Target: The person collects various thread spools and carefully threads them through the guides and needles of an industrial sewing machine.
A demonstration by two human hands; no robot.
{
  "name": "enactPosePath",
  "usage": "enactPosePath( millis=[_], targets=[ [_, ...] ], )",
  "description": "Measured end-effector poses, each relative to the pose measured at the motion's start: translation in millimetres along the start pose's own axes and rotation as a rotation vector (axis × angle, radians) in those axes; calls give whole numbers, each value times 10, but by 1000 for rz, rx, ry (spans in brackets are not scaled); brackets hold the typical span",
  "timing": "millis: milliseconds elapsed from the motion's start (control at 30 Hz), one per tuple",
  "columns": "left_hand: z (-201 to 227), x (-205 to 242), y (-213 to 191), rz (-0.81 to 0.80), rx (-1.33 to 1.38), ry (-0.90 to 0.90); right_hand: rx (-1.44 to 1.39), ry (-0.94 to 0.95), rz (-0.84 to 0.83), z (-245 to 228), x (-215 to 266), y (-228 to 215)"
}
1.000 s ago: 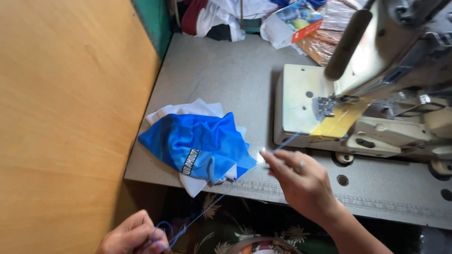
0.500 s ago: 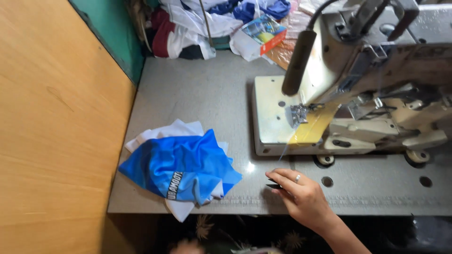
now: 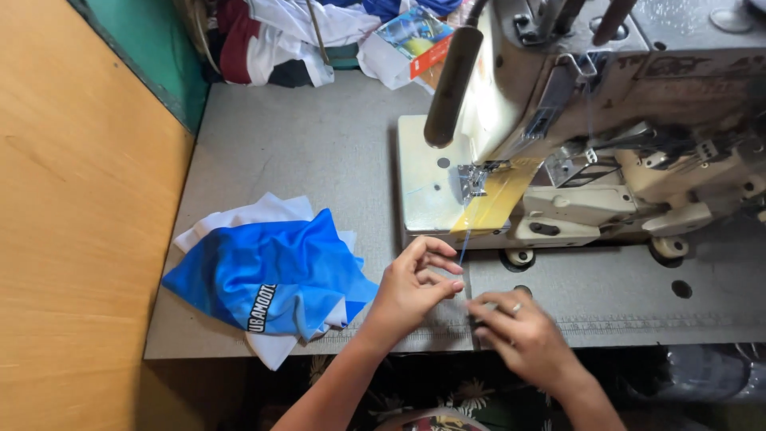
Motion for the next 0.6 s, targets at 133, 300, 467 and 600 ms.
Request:
enactPosePath(
  millis=[133, 300, 467, 600],
  targets=[
    [-124, 126, -47, -9, 40, -117, 252, 106, 66, 394, 6, -165],
    [-268, 125, -5, -20, 268, -76, 287, -127, 512, -75, -764, -791],
    [-222, 124, 61, -79, 477, -101, 426, -311, 643, -38, -1160, -663],
    [-14, 176, 42, -208, 545, -185, 408, -341, 586, -370, -1129, -792]
  ],
)
Point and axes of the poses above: each hand's wrist, its own x-axis away from the middle knuckle, its own y-axis out of the palm, z = x × y, the point moved 9 cm from there along -x, towards the middle knuckle, and after that the axes turned 7 degrees about y, right-handed, at the moved point
